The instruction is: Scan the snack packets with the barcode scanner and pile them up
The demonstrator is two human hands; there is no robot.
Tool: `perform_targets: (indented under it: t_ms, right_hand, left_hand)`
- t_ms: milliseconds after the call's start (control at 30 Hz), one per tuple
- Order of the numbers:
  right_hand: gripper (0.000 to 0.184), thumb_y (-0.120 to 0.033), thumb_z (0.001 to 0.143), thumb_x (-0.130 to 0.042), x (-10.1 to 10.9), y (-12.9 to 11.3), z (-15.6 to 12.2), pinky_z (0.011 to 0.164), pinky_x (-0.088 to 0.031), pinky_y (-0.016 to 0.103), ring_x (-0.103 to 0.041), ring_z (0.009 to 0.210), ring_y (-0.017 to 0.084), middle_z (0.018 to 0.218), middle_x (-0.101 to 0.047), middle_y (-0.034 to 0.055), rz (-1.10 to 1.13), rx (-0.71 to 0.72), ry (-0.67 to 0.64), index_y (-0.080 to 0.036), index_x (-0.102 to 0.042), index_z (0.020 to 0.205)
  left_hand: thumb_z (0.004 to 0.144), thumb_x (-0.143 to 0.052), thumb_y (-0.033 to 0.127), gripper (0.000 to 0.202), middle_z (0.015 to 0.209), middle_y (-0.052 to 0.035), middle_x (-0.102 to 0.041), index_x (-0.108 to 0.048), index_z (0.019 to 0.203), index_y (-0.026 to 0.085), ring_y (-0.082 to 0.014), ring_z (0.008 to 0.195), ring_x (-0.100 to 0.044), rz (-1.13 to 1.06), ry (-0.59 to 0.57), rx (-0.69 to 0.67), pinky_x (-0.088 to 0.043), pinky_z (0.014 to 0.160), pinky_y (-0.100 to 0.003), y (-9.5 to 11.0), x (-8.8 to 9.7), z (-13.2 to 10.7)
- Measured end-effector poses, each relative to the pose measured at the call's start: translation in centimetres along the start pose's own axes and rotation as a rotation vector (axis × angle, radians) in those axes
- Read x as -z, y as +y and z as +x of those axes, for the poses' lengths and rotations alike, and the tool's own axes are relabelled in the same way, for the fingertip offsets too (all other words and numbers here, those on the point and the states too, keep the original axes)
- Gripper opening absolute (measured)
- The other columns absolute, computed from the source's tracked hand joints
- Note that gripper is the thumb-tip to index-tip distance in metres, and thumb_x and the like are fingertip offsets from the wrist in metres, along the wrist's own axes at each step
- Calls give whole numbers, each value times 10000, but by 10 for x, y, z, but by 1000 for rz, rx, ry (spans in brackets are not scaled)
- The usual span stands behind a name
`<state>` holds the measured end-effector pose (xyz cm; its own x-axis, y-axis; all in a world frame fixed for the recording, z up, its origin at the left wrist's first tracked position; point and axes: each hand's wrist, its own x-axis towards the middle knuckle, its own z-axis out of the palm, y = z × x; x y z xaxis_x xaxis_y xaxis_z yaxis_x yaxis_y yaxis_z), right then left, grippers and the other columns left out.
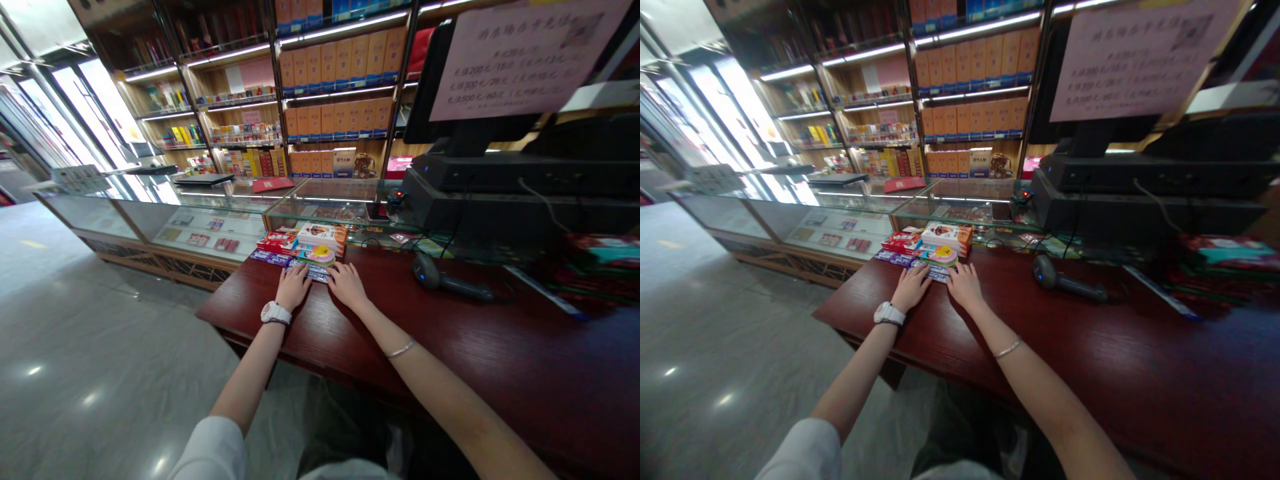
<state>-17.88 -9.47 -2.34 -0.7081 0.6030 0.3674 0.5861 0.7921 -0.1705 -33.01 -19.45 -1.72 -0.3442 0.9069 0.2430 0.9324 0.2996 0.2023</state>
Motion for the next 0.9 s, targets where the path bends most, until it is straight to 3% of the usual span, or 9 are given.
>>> perform_targets:
  t_ms: [267, 500, 700, 900]
  right_hand:
    - [396, -313, 948, -467, 2, -1, -1, 1143, -292, 440, -527, 1211, 251, 1331, -592, 106, 56, -15, 4, -203, -615, 1299]
    - [459, -320, 936, -491, 11, 7, -5, 1164, -269, 470, -467, 1310, 259, 1453, -512, 109, 67, -18, 0, -188, -544, 1373]
    - [536, -325, 930, -494, 30, 45, -17, 1187, -242, 482, -376, 1414, 254, 1544, -409, 77, 54, 65, -17, -221, -448, 1454]
    - [533, -328, 941, -462, 61, 91, -37, 1195, -226, 483, -341, 1438, 240, 1551, -397, 64, 5, 83, 68, -228, -433, 1464]
  left_hand:
    - [983, -401, 346, 408, 1460, -52, -520, -522, 1367, 278, -233, 1351, -464, 16, 53, -2, -231, 1202, -521, -1, -4, 2]
    - [978, -397, 381, 486, 1562, -57, -382, -449, 1445, 257, -276, 1451, -323, 48, 53, 0, -203, 1209, -544, 6, -4, 3]
    - [982, -387, 385, 506, 1594, -40, -315, -400, 1477, 281, -278, 1485, -247, 71, 96, -101, -208, 1209, -541, 33, 7, -2]
    - [985, -377, 384, 507, 1591, -39, -326, -397, 1480, 282, -289, 1491, -226, 59, 122, -215, -206, 1214, -546, 78, 10, 7]
